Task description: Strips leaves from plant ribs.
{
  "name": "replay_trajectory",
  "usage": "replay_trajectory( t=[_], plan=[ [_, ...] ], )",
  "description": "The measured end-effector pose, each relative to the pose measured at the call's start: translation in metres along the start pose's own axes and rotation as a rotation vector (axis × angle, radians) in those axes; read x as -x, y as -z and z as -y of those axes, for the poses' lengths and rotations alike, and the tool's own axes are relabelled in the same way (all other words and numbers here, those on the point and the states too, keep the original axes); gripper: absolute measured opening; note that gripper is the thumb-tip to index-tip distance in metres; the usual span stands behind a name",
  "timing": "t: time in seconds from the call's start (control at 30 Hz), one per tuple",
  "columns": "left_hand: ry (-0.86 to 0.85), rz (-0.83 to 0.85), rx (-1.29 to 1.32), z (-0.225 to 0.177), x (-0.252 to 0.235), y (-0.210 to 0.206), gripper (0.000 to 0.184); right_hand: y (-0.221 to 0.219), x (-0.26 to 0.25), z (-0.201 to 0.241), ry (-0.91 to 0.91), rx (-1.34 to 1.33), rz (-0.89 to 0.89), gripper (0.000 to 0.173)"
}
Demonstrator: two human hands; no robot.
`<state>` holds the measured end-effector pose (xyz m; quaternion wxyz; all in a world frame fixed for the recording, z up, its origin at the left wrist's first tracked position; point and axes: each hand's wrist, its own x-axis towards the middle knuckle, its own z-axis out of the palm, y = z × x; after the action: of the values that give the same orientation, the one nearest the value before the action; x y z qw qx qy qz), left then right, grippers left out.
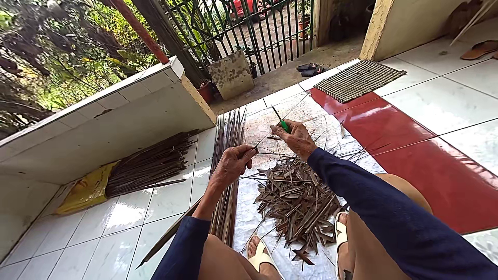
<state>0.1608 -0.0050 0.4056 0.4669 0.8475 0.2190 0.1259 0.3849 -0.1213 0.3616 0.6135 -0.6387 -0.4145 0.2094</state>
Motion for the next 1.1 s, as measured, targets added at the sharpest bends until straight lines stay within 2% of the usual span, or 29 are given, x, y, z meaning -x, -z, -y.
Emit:
replay_trajectory(
  t=[0.2,0.3,0.37,0.43,0.5,0.57,0.8,0.9,1.0,1.1],
  plan=[
    [0.012,-0.016,0.066,0.002,0.002,0.008,0.026,0.032,-0.009,0.001,-0.054,0.107,-0.138,0.033],
    [0.020,-0.012,0.088,0.001,0.002,0.008,0.026,0.034,-0.008,0.001,-0.134,0.162,-0.212,0.044],
    [0.019,-0.007,0.096,0.001,0.001,0.006,0.026,0.026,-0.001,-0.001,-0.108,0.123,-0.157,0.042],
    [0.018,0.000,0.098,-0.001,-0.001,0.003,0.026,0.011,0.006,-0.002,0.007,0.057,-0.034,0.035],
    [0.017,0.015,0.092,-0.005,-0.002,-0.002,0.026,-0.006,0.012,0.001,0.087,-0.005,0.079,0.035],
    [0.015,0.035,0.086,-0.007,-0.003,-0.008,0.026,-0.019,0.015,0.001,0.124,-0.023,0.098,0.030],
    [0.105,0.164,0.212,0.006,0.002,0.006,0.035,0.004,-0.005,0.005,0.038,-0.013,-0.122,0.027],
    [0.148,0.234,0.283,0.017,0.007,0.013,0.032,0.017,-0.010,-0.001,0.030,-0.010,-0.189,0.025],
    [0.178,0.139,0.336,0.021,0.007,0.011,0.024,0.011,-0.007,-0.003,-0.024,0.055,-0.178,0.033],
    [0.157,-0.021,0.324,0.017,0.002,0.010,0.021,-0.008,0.007,0.002,-0.085,0.086,-0.011,0.053]
  ],
)
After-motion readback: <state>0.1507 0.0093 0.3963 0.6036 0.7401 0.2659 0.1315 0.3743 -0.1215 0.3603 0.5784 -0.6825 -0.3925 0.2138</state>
